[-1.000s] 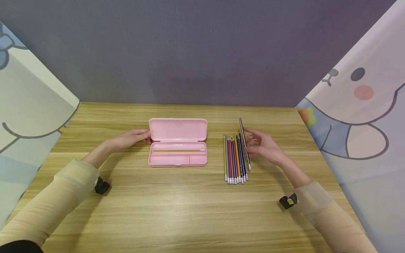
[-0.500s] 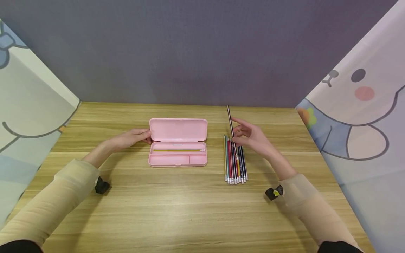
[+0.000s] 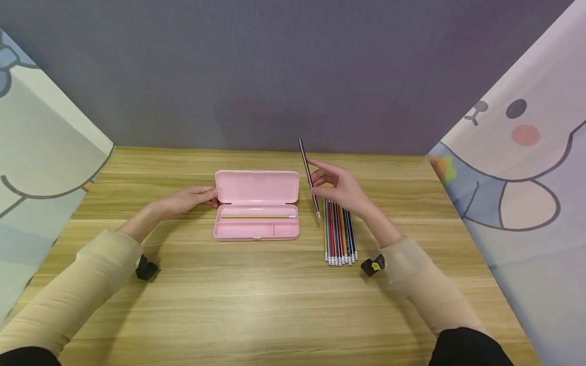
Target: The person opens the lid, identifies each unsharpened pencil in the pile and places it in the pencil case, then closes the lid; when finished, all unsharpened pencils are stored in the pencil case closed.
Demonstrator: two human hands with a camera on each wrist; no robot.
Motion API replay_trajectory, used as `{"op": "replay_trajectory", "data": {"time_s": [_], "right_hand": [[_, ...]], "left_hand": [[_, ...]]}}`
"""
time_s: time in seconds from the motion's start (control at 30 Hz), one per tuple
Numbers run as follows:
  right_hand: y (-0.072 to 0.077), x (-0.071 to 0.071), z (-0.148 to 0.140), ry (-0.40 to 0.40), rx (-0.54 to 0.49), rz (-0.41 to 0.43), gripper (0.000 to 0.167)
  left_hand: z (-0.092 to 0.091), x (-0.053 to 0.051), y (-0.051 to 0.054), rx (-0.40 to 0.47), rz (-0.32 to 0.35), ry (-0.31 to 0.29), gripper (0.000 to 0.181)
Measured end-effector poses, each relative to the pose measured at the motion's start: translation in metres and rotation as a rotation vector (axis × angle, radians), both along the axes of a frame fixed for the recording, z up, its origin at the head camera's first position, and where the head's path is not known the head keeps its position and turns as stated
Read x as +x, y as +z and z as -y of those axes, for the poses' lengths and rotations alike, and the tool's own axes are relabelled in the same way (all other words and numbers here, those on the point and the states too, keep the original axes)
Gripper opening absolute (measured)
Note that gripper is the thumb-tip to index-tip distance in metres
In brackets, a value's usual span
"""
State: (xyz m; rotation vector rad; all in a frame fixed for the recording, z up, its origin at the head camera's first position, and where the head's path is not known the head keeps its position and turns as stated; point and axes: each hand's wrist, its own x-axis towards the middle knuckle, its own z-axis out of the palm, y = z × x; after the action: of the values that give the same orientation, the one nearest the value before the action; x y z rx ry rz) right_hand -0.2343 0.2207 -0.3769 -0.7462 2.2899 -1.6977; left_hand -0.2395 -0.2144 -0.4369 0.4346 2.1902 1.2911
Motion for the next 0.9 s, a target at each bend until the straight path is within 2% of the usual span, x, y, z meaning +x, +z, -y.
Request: {"op": "replay_trajectory", "data": {"time_s": [0.23, 0.53, 0.7, 0.9], "right_hand": [[0.006, -0.004, 0.032, 0.068, 0.029, -0.067, 0.070], [0.003, -0.010, 0.063, 0.137, 0.049, -0.134, 0.066], [0.004, -0.012, 0.077, 0.161, 0.098, -0.155, 0.063], [0.000, -0.012, 0.093, 0.223, 0.154, -0.237, 0.058]], "left_hand": [[0.000, 0.000, 0.001, -0.011, 0.001, 0.004, 0.044], [0.005, 0.001, 0.000, -0.010, 0.004, 0.006, 0.045], [0.005, 0.000, 0.000, -0.005, -0.001, -0.001, 0.045], [0.008, 0.002, 0.000, -0.008, -0.001, 0.015, 0.044]]}}
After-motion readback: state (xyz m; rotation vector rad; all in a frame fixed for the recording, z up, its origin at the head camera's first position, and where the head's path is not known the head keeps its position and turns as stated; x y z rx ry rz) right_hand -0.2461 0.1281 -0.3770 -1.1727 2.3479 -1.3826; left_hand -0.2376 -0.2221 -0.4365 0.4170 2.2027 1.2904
